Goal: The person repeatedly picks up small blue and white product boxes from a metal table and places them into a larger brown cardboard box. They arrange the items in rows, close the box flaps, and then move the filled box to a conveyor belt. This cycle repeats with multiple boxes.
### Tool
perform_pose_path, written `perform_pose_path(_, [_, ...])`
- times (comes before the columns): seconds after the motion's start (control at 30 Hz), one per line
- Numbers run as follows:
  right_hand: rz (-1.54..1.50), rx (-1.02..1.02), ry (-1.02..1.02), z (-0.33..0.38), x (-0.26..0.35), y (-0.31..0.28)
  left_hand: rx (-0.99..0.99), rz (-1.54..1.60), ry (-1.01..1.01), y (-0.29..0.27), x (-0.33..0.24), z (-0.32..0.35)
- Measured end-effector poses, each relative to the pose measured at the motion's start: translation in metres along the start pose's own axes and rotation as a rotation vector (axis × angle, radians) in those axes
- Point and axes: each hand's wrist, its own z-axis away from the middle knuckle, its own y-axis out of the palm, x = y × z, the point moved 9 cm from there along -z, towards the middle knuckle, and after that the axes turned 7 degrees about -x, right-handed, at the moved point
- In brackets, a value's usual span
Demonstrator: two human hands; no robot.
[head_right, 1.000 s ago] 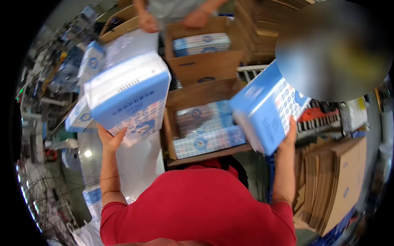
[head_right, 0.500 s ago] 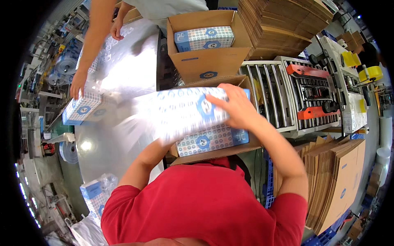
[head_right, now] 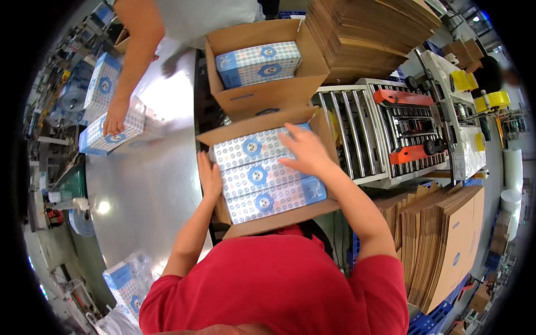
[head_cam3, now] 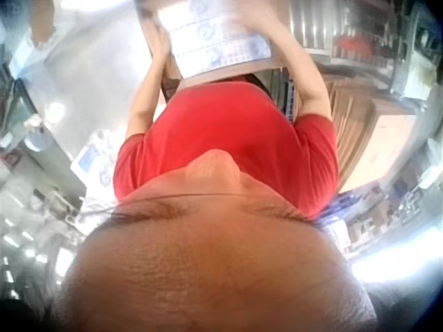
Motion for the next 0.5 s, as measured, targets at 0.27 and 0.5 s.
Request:
perform_pose_path(0.27, [-0.269, 0.363, 0.563, 0.096, -0.103, 0.036, 0.202, 0.302, -0.242, 0.117, 0.006, 0.014])
perform_pose_path(0.5, [-0.574, 0.544, 0.413, 0.097, -0.095, 0.083, 0.495, 0.801, -0.823, 0.022, 0.043, 0.061])
